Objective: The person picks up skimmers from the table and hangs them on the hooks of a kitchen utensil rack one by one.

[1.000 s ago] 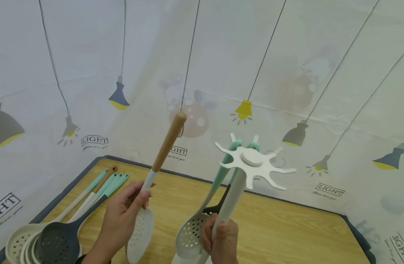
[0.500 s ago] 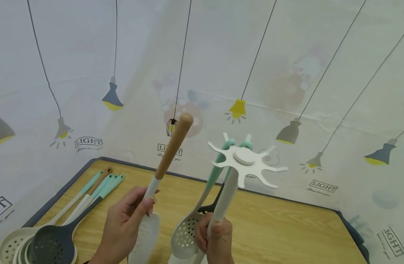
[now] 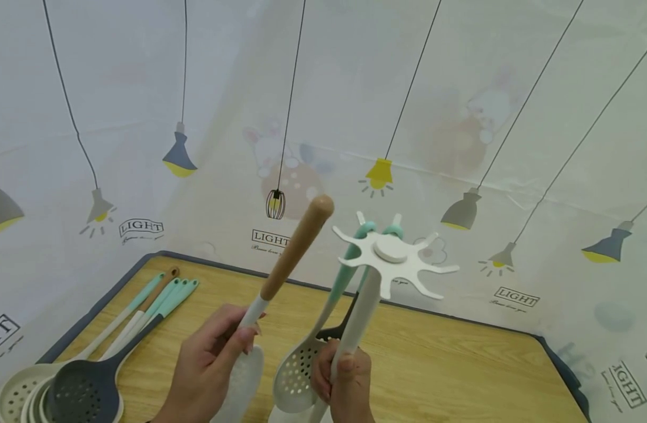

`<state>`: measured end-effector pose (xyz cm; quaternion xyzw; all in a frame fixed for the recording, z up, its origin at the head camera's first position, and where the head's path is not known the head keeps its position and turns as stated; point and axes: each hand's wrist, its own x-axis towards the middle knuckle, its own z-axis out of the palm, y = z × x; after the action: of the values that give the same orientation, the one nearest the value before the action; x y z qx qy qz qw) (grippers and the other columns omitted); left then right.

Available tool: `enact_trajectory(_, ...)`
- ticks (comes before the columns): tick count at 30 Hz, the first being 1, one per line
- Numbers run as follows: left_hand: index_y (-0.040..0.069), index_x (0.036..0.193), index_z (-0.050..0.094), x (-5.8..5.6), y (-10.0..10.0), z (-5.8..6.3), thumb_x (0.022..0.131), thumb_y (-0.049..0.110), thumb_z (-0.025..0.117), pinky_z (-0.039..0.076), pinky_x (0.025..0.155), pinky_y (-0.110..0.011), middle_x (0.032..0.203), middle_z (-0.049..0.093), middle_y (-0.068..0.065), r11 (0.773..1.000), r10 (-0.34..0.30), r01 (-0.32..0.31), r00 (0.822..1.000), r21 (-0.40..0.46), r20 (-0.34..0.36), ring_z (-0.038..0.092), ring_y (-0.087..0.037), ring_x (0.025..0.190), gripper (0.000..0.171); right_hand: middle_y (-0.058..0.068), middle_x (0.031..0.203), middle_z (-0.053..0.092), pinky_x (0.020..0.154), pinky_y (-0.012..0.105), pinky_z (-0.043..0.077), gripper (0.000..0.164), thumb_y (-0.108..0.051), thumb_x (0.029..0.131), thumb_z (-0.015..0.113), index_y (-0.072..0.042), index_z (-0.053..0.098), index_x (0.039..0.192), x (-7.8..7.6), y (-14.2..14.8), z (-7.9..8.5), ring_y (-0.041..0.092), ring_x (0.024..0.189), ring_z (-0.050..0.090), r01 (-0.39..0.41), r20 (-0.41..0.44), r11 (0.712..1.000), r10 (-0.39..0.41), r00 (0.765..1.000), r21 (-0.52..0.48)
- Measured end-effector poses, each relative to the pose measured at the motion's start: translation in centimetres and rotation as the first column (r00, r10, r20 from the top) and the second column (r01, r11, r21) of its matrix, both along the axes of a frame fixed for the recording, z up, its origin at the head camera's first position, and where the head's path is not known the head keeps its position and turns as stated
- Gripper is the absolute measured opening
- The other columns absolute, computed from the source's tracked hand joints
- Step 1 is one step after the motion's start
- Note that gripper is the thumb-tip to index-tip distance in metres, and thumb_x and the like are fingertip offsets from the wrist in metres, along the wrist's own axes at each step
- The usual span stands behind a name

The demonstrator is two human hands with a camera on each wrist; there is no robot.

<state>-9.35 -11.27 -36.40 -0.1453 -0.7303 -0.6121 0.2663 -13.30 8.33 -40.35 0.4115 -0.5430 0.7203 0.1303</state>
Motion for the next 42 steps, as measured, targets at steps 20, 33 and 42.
enact_trajectory(20,0.009,0.115,0.068,0.08,0.15,-0.18,0.1,-0.006,0.055,0.052,0.058,-0.028,0.09,0.058,0.004,0.999,-0.038,0.036,0.997,-0.028,-0.06,0.057,-0.008,0.076,0.025,0.015,0.047,0.025,0.028,0.022,0.027,0.067,-0.051,0.109,0.027,0.001,0.032,0.068,0.11,0.01,-0.01,0.024,0.035,0.024,0.027,0.043,0.999,-0.028,0.999,0.025)
enact_trajectory(33,0.007,0.115,0.067,0.23,0.33,-0.04,0.099,-0.007,0.055,0.052,0.058,-0.028,0.092,0.059,0.0,0.995,-0.094,0.092,0.993,-0.026,-0.065,0.056,-0.009,0.074,0.024,0.015,0.047,0.026,0.029,0.021,0.028,0.066,-0.05,0.109,0.028,0.001,0.032,0.068,0.05,0.04,-0.04,0.023,0.035,0.024,0.021,0.041,1.0,-0.021,0.999,0.01)
enact_trajectory(42,0.006,0.116,0.067,0.12,0.53,-0.48,0.097,-0.011,0.056,0.052,0.058,-0.027,0.093,0.06,-0.001,0.99,-0.137,0.134,0.984,-0.036,-0.118,0.056,-0.008,0.075,0.028,0.015,0.047,0.026,0.029,0.019,0.029,0.067,-0.052,0.108,0.028,0.001,0.033,0.068,0.18,0.04,-0.07,0.023,0.035,0.025,0.048,0.056,0.998,-0.05,0.997,0.03)
